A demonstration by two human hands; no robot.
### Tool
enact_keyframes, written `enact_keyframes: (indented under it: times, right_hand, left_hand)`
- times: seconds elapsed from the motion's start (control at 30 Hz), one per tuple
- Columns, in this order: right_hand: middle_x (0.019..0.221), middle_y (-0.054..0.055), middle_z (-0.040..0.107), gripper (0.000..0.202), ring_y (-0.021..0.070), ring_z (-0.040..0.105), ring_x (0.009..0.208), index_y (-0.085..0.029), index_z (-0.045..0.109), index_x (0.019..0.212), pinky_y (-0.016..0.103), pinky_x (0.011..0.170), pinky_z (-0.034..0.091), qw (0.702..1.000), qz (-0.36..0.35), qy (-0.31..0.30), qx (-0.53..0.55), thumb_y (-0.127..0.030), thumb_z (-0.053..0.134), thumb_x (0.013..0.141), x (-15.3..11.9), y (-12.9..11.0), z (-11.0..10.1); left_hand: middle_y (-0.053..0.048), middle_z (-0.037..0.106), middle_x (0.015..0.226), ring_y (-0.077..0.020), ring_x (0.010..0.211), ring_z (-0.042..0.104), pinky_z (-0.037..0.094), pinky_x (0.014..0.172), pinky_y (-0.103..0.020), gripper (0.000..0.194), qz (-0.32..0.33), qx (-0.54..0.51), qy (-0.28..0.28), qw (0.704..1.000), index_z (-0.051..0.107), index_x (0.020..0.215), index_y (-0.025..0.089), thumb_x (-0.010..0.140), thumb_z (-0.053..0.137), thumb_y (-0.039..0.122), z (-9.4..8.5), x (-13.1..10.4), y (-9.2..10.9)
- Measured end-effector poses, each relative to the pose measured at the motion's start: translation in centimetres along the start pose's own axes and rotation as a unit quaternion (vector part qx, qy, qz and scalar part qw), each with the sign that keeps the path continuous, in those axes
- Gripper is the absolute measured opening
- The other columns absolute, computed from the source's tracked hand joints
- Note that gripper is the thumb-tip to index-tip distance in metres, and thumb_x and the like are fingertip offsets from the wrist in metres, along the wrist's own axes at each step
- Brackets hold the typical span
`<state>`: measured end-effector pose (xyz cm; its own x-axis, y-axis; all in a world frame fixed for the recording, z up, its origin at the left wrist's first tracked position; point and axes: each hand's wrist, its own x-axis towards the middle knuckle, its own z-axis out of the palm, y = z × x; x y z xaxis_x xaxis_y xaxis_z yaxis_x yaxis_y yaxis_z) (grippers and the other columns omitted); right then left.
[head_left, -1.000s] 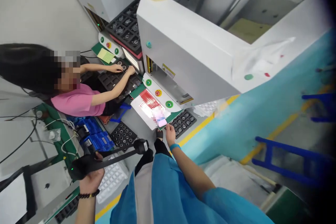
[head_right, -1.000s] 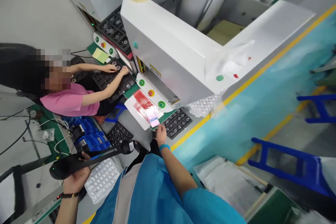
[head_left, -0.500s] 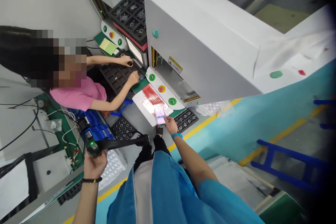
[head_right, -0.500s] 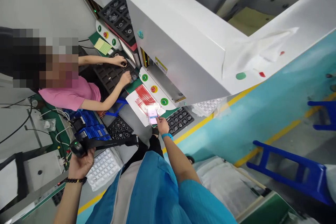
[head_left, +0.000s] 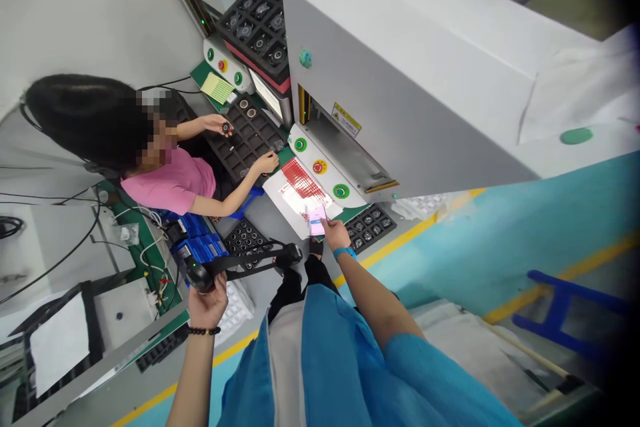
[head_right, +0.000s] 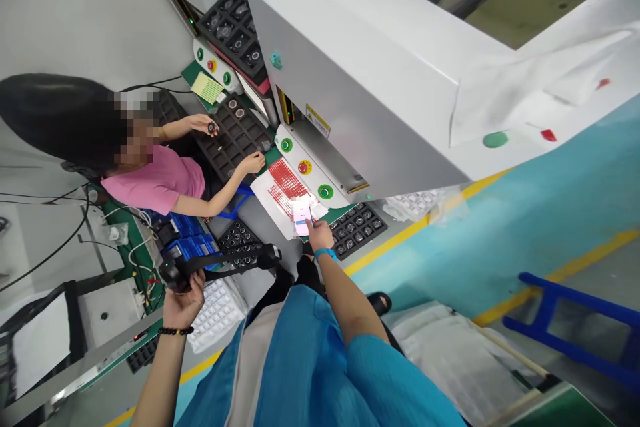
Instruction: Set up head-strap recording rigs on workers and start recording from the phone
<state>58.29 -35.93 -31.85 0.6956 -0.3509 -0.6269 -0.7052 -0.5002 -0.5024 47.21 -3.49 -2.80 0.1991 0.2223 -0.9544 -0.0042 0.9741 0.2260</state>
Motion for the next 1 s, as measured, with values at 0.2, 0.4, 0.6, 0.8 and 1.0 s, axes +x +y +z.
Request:
enact_keyframes:
  times: [0.2, 0.4, 0.6, 0.8, 1.0]
  right_hand:
    - [0.103, 0.016, 0.067, 0.052, 0.0287, 0.061, 0.102, -0.019, 0.059, 0.099, 0.038, 0.087, 0.046, 1.0, -0.005, -0.001, 0.021, -0.067, 0.056, 0.081, -0.1, -0.2, 0.1]
    - [0.103, 0.016, 0.067, 0.053, 0.0293, 0.061, 0.103, -0.018, 0.06, 0.099, 0.038, 0.088, 0.046, 1.0, -0.004, 0.008, 0.017, -0.067, 0.059, 0.079, -0.3, -0.4, 0.0]
    - [0.107, 0.016, 0.067, 0.057, 0.0318, 0.06, 0.106, -0.018, 0.059, 0.102, 0.041, 0.091, 0.044, 1.0, 0.016, 0.0, 0.017, -0.07, 0.058, 0.077, -0.4, -0.5, -0.2]
    - [0.107, 0.018, 0.067, 0.054, 0.0312, 0.061, 0.11, -0.016, 0.059, 0.101, 0.044, 0.097, 0.042, 0.994, 0.042, -0.033, 0.093, -0.067, 0.051, 0.084, -2.0, -0.4, -2.7]
    - [0.121, 0.015, 0.062, 0.047, 0.0259, 0.054, 0.121, -0.018, 0.056, 0.107, 0.04, 0.1, 0.045, 0.947, 0.066, -0.162, 0.269, -0.058, 0.038, 0.092, -7.3, -1.1, -4.5]
  left_hand:
    - [-0.017, 0.063, 0.104, -0.0147, 0.082, 0.069, 0.061, 0.065, -0.018, 0.045, 0.006, -0.008, -0.017, 1.0, 0.053, 0.124, 0.007, 0.093, 0.049, 0.041, 0.2, -0.2, -0.5]
    - [-0.016, 0.068, 0.103, -0.0208, 0.096, 0.069, 0.061, 0.07, -0.024, 0.047, 0.07, 0.054, -0.012, 0.996, 0.058, 0.125, 0.011, 0.092, 0.053, 0.045, -0.1, 0.2, -0.1]
    - [-0.016, 0.068, 0.108, -0.0216, 0.099, 0.068, 0.061, 0.071, -0.025, 0.05, 0.077, 0.077, 0.0, 0.994, 0.056, 0.129, 0.012, 0.091, 0.055, 0.045, -0.7, 0.3, 0.0]
    - [-0.018, 0.065, 0.108, -0.0199, 0.097, 0.069, 0.061, 0.069, -0.02, 0.056, 0.012, 0.041, -0.036, 0.998, 0.051, 0.132, 0.009, 0.092, 0.054, 0.047, -0.1, 0.5, -0.1]
    - [-0.018, 0.064, 0.108, -0.0179, 0.086, 0.071, 0.063, 0.065, -0.022, 0.055, -0.047, 0.011, -0.059, 0.997, 0.046, 0.136, 0.009, 0.093, 0.05, 0.042, 0.4, 0.9, -0.6]
